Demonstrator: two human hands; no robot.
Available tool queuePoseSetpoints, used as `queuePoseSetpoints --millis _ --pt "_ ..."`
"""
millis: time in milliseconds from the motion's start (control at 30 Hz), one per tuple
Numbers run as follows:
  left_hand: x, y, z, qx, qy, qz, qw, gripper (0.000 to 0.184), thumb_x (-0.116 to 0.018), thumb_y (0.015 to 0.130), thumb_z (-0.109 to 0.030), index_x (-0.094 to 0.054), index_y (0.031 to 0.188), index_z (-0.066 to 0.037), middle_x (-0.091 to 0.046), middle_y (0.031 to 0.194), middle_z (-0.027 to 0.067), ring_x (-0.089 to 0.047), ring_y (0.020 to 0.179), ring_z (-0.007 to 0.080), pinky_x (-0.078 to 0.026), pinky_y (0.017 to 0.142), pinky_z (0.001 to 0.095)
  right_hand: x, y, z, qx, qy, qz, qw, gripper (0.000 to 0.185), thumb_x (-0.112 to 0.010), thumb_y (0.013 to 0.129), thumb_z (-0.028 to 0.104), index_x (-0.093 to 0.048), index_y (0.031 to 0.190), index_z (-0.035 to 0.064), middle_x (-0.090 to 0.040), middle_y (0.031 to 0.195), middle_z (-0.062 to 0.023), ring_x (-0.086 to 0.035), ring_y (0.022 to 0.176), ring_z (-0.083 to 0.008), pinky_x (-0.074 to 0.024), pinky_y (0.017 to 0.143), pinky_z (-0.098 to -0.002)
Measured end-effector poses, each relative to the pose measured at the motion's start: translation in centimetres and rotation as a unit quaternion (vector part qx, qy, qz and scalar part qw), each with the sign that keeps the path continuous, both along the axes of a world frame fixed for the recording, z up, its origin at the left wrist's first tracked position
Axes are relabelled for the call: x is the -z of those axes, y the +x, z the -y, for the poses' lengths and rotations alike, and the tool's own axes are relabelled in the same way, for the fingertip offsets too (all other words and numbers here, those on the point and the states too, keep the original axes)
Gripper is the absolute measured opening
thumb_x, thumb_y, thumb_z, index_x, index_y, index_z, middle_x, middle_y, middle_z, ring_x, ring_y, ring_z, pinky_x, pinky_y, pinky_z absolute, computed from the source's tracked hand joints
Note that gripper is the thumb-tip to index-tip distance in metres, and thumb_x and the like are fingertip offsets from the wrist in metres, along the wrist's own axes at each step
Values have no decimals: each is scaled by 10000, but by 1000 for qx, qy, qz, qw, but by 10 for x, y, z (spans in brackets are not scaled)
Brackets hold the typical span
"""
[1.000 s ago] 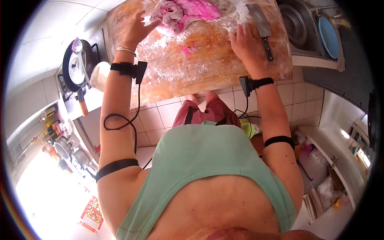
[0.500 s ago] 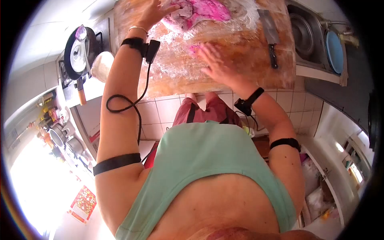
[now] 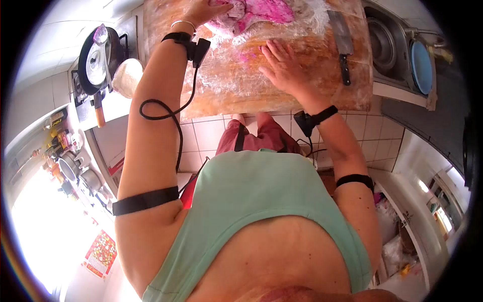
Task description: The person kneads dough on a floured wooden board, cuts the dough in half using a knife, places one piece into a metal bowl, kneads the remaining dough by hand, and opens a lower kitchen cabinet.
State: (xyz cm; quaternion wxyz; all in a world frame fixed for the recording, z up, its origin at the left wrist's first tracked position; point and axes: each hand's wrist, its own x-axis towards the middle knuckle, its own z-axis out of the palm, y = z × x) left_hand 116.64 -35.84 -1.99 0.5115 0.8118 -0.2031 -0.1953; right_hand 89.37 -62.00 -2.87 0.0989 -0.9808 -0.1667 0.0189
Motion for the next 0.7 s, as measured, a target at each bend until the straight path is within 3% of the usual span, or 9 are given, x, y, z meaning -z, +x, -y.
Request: queuePoseSetpoints --millis 167,233,367,467,500,567,633,667,700 --pt "22 -7 -9 -35 174 55 983 1030 -874 888 -464 -292 1674 -140 -754 1208 120 -722 1056 278 -598 921 407 46 20 49 142 13 85 986 698 -460 1107 506 -415 1599 12 -323 1714 -206 -266 1600 -382 -224 1301 -547" --pt "26 -18 0 -5 331 177 927 643 -806 896 -537 -581 1447 -292 -734 1262 166 -718 1192 325 -574 996 470 35 7 29 214 16 95 972 679 -483 1106 481 -462 1562 -21 -347 1699 -216 -291 1584 -410 -247 1289 -554" --pt "11 -81 -2 -137 202 83 966 747 -808 871 -560 -588 1185 81 -744 1041 318 -744 1036 439 -583 886 504 -12 6 5 -2 198 82 977 422 -525 1108 388 -683 1237 18 -593 1411 -246 -542 1352 -425 -446 1123 -540" --pt "27 -140 -3 -140 73 -18 987 682 -819 897 -485 -586 1208 75 -740 1069 316 -746 1056 390 -582 884 462 -11 60 37 269 285 56 918 382 -523 1105 359 -699 1146 22 -720 1117 -190 -681 1102 -418 -542 963 -500" --pt "-1 -178 3 -156 92 -26 983 682 -821 900 -479 -585 1214 78 -738 1075 313 -746 1057 383 -584 878 454 4 80 50 278 276 163 905 424 -561 1084 410 -695 1143 12 -727 1111 -200 -701 1054 -409 -553 925 -500" --pt "21 -206 -9 -130 44 -55 989 481 -793 975 -332 -588 1196 41 -724 1006 57 -614 827 99 -524 653 292 13 132 72 303 308 153 889 416 -655 1020 429 -705 1110 26 -736 1092 -206 -714 1038 -382 -558 909 -483" --pt "-13 -209 -11 -105 7 -69 992 573 -808 967 -403 -593 1241 52 -737 1003 107 -655 810 141 -533 647 295 22 174 93 297 237 -101 919 598 -657 1002 560 -678 1263 22 -725 1202 -184 -714 1121 -331 -557 952 -470" --pt "-9 -201 -22 -115 63 -98 987 719 -804 932 -509 -581 1309 62 -748 1057 175 -704 937 227 -563 767 347 19 181 92 288 206 -184 917 664 -658 995 603 -669 1314 21 -721 1238 -176 -714 1148 -314 -557 966 -465" --pt "-7 -197 -31 -125 118 -128 977 869 -801 896 -615 -570 1377 71 -758 1110 243 -753 1065 313 -593 887 400 7 170 63 278 312 -91 904 678 -684 964 628 -676 1306 42 -731 1235 -158 -720 1131 -312 -562 970 -482"
